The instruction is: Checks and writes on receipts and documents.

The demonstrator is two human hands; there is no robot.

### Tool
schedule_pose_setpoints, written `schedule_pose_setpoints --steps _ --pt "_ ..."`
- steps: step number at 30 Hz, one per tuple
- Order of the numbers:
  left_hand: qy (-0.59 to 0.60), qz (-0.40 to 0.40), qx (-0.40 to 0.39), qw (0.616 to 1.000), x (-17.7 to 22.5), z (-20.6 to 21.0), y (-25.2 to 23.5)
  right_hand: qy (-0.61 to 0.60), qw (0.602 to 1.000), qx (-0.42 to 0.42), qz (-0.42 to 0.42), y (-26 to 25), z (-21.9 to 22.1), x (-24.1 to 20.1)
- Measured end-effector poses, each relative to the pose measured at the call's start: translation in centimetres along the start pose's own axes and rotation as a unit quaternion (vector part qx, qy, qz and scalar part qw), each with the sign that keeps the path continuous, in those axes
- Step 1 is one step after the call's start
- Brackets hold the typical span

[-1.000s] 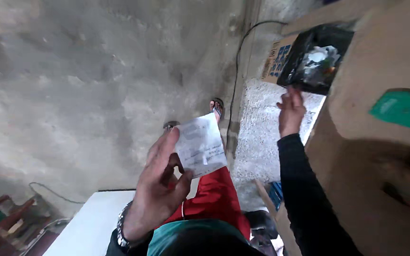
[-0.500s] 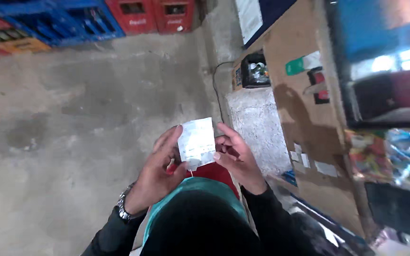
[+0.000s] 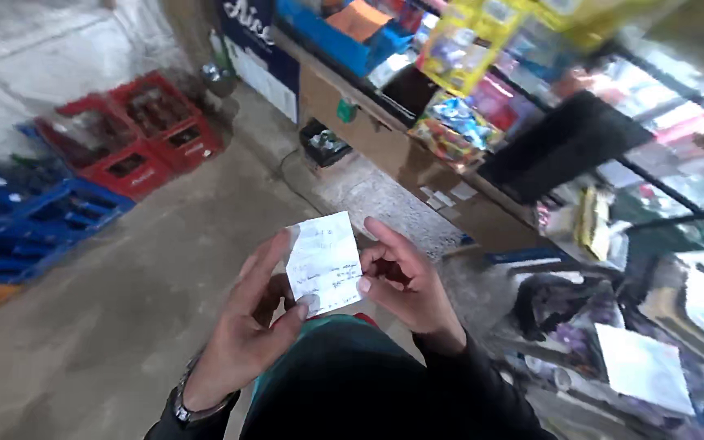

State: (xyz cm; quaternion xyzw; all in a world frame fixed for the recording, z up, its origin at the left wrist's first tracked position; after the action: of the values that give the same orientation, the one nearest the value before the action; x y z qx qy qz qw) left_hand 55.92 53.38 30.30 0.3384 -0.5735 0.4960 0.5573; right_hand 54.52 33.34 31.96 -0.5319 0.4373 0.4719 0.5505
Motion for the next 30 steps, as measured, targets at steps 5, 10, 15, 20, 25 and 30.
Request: schedule_pose_setpoints --steps 5,10,15,20,25,30 --pt "0.028 0.004 -0.103 0.994 1.4 11.5 1.0 -0.014 0.992 0.119 -0.030 8.5 -8.9 -4.4" --pt "0.052 0.004 -0.205 0.977 2.2 22.1 4.0 -0.019 0.978 0.202 -0.058 16.9 -16.6 -7.6" --pt "0.102 -0.006 -0.283 0.953 2.9 29.9 7.1 -0.033 0.958 0.273 -0.084 24.1 -21.5 -9.5" --pt "0.114 -0.008 -0.329 0.938 3.6 35.2 9.4 -0.045 0.942 0.318 -0.099 29.7 -23.7 -10.8" --pt "0.106 -0.019 -0.384 0.917 4.0 38.6 11.5 -0.062 0.919 0.372 -0.115 34.0 -24.7 -11.2" --pt "0.124 -0.023 -0.426 0.896 4.2 40.2 12.6 -0.078 0.897 0.416 -0.124 36.1 -24.9 -11.5"
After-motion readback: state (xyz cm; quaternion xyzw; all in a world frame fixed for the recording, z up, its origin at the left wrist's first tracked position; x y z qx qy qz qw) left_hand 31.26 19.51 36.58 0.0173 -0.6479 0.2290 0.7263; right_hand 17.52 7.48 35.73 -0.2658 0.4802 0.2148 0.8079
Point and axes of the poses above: each hand's wrist, its own y-axis away from the middle knuckle, its own z-axis out of the palm, x = y × z, the point moved 10 cm from there along -y, towards the middle knuckle, and after that the axes turned 8 degrees about x, right-handed, at the moved point
